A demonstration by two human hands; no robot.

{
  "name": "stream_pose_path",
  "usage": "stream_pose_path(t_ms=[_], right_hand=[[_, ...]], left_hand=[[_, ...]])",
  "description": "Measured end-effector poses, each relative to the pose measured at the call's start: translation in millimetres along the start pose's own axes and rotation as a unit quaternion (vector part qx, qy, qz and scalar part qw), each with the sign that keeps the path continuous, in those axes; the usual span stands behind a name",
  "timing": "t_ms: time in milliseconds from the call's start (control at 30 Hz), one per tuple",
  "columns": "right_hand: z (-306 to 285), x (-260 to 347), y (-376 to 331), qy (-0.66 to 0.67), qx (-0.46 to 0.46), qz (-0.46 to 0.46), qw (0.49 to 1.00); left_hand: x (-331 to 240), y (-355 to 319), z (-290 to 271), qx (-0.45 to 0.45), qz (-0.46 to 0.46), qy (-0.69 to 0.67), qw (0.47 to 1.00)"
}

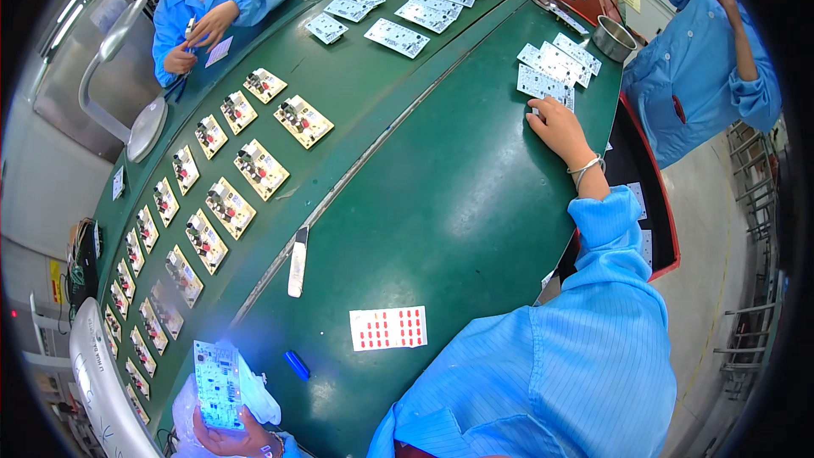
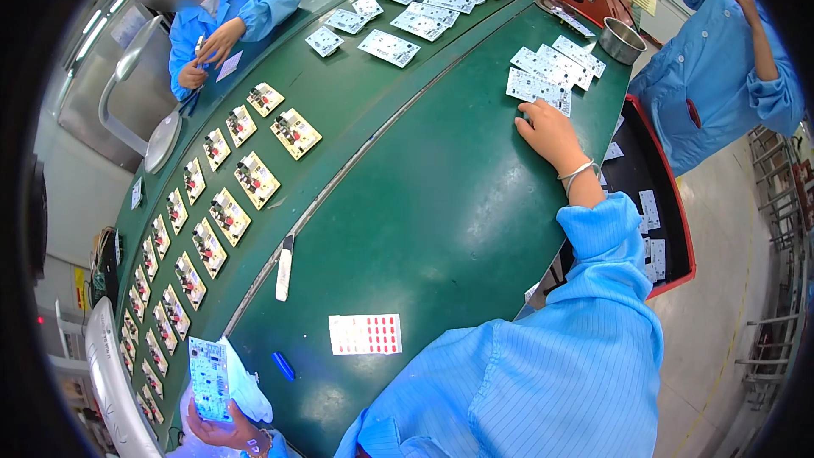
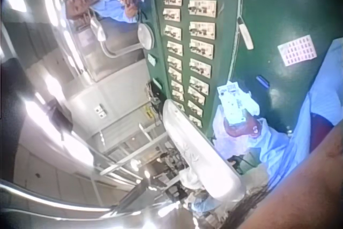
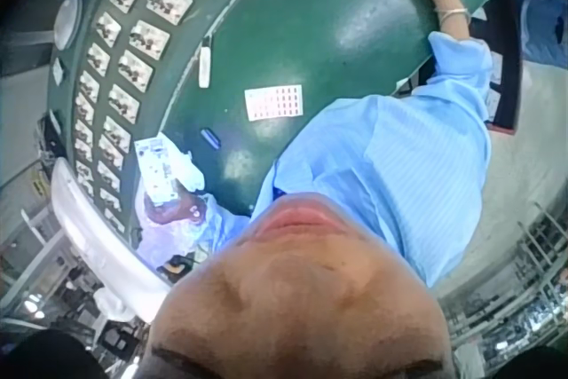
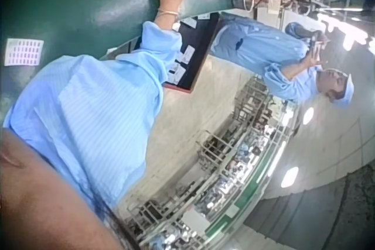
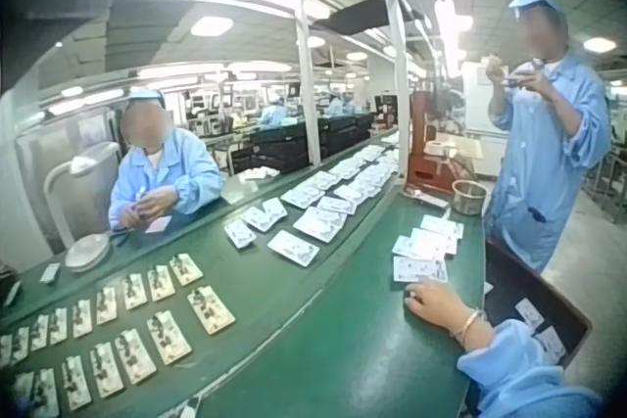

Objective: Inspecting and organizing printed circuit boards on an industrial assembly line.

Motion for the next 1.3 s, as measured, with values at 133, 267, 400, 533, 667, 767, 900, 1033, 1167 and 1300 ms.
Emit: stream_pose_path(t_ms=[133, 267, 400, 533, 667, 767, 900, 1033, 1167, 1300], right_hand=[[-1, -1, 0, 0.007, 0.007, 0.004, 1.0], [0, 1, -1, -0.005, -0.003, -0.013, 1.0], [-2, 4, -3, -0.026, -0.043, -0.029, 0.998], [5, 21, -8, -0.028, -0.065, -0.057, 0.996], [-1, 58, -25, -0.02, -0.067, -0.082, 0.994], [-2, 92, -40, -0.006, -0.072, -0.117, 0.99], [6, 130, -57, -0.012, -0.076, -0.185, 0.98], [12, 139, -51, -0.027, -0.058, -0.172, 0.983], [12, 138, -39, -0.041, -0.033, -0.13, 0.99], [18, 142, -29, -0.046, -0.011, -0.104, 0.993]], left_hand=[[-1, 0, 2, 0.003, 0.001, 0.002, 1.0], [-4, 1, 1, 0.007, 0.002, 0.009, 1.0], [-12, 7, 4, 0.017, 0.011, 0.019, 1.0], [-10, 2, 3, 0.037, 0.009, 0.082, 0.996], [-18, 6, 7, 0.06, -0.025, 0.071, 0.995], [-13, 6, 6, 0.056, -0.014, 0.053, 0.997], [-24, 8, 19, 0.08, 0.016, 0.049, 0.995], [-32, 12, 23, 0.078, 0.027, 0.056, 0.995], [-51, 17, 20, 0.084, 0.101, 0.078, 0.988], [-52, 15, 19, 0.084, 0.123, 0.093, 0.984]])
Point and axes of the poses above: each hand's wrist, its own y-axis towards the middle knuckle, its own z-axis out of the palm, x = y × z, the point moved 6 cm from there along y, towards the middle knuckle, and after that the axes turned 7 degrees about -y, right-handed, at the moved point
